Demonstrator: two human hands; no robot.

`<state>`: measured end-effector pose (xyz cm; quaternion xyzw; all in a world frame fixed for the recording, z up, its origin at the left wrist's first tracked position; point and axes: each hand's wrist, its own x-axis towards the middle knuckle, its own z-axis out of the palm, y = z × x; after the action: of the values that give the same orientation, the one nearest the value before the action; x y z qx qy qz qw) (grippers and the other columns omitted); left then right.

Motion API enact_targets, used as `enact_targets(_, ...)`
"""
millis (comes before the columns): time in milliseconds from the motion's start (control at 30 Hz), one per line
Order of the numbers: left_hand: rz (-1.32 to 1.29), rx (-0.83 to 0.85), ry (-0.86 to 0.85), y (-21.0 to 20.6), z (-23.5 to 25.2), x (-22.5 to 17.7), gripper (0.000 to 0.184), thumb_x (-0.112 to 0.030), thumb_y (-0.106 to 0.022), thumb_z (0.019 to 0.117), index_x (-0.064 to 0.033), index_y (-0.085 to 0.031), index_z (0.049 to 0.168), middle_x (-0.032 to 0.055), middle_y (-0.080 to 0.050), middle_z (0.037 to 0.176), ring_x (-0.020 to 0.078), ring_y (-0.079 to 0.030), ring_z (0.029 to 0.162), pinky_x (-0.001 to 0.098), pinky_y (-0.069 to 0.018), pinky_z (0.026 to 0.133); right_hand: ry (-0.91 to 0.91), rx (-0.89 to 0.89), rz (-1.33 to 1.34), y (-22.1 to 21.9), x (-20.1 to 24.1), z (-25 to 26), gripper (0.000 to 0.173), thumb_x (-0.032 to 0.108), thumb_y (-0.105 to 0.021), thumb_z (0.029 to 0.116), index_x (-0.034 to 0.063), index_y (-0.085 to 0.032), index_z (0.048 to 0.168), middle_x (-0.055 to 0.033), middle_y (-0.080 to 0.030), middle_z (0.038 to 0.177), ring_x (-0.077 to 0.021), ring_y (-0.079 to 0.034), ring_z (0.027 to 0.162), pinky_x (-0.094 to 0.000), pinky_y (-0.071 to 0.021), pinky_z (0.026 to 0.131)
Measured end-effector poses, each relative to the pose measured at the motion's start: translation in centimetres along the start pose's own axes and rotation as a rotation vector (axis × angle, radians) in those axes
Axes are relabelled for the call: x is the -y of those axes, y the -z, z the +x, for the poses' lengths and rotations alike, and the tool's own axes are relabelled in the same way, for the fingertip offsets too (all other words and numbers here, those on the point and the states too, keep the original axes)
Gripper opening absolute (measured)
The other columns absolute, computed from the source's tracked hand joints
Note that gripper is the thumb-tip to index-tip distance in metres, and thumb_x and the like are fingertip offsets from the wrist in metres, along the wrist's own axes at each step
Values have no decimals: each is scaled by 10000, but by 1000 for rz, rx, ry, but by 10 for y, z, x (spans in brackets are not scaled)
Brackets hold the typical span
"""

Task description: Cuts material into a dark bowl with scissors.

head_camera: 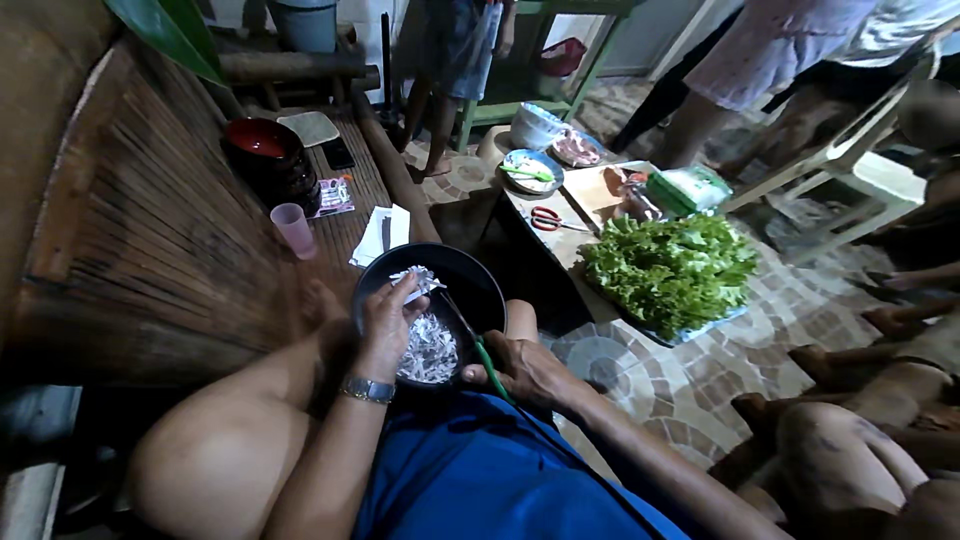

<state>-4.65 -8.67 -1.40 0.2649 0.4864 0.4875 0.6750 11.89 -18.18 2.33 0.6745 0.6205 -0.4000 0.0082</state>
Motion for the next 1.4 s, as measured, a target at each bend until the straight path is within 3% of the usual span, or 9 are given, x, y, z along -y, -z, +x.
enact_targets(167, -35, -9, -49, -8, -8, 6, 56, -73, -617, 1005, -33, -634, 969, 28, -667, 895, 108, -645, 743, 265, -567, 693, 7, -31, -27, 2, 11, 9, 757, 624, -532, 981, -4, -506, 1402, -247, -669, 1112, -408, -646, 1049, -593, -477, 912)
enact_targets(333, 22, 1, -94, -11, -10, 17, 90, -19, -606, 997, -12, -633, 911, 24, -660, 809, 91, -638, 677, 247, -564, 661, 5, -69, -23, 5, 20, 20, 716, 596, -517, 1003, -4, -516, 1394, -254, -661, 1137, -406, -636, 1086, -580, -465, 937)
enact_targets(433, 47, -8, -95, -11, -9, 21, 158, -34, -625, 993, -30, -616, 835, 18, -637, 748, 92, -617, 645, 248, -552, 640, 49, -117, 11, 1, 16, 26, 702, 598, -520, 999, -18, -554, 1334, -240, -669, 1071, -387, -647, 1021, -573, -478, 900)
enact_targets(700, 64, 15, -105, -8, -8, 22, 121, -61, -614, 1007, -25, -644, 895, 1, -647, 778, 81, -623, 685, 253, -552, 692, 186, -235, 113, -10, 3, 30, 634, 524, -611, 978, -81, -631, 1170, -221, -664, 946, -323, -632, 874, -512, -494, 823)
enact_targets(900, 153, 42, -218, -5, -7, 28, 153, -36, -636, 987, -28, -654, 835, -18, -646, 719, 67, -628, 663, 259, -562, 692, 99, -101, 81, -1, 9, 31, 669, 561, -553, 998, -29, -566, 1312, -230, -667, 1064, -365, -643, 995, -561, -477, 898)
enact_targets(1267, 83, -8, -149, -7, -8, 27, 138, -50, -630, 996, -28, -655, 862, -10, -662, 723, 66, -630, 617, 226, -552, 625, 246, -310, 101, -20, 1, 36, 599, 481, -620, 983, -94, -646, 1146, -226, -674, 891, -340, -654, 840, -512, -505, 792)
enact_targets(1400, 108, 6, -131, -6, -7, 28, 143, -32, -633, 989, -25, -645, 847, -10, -659, 714, 66, -631, 618, 232, -558, 633, 190, -200, 98, -14, 1, 37, 611, 504, -582, 1002, -79, -624, 1179, -227, -665, 951, -345, -644, 889, -528, -496, 830)
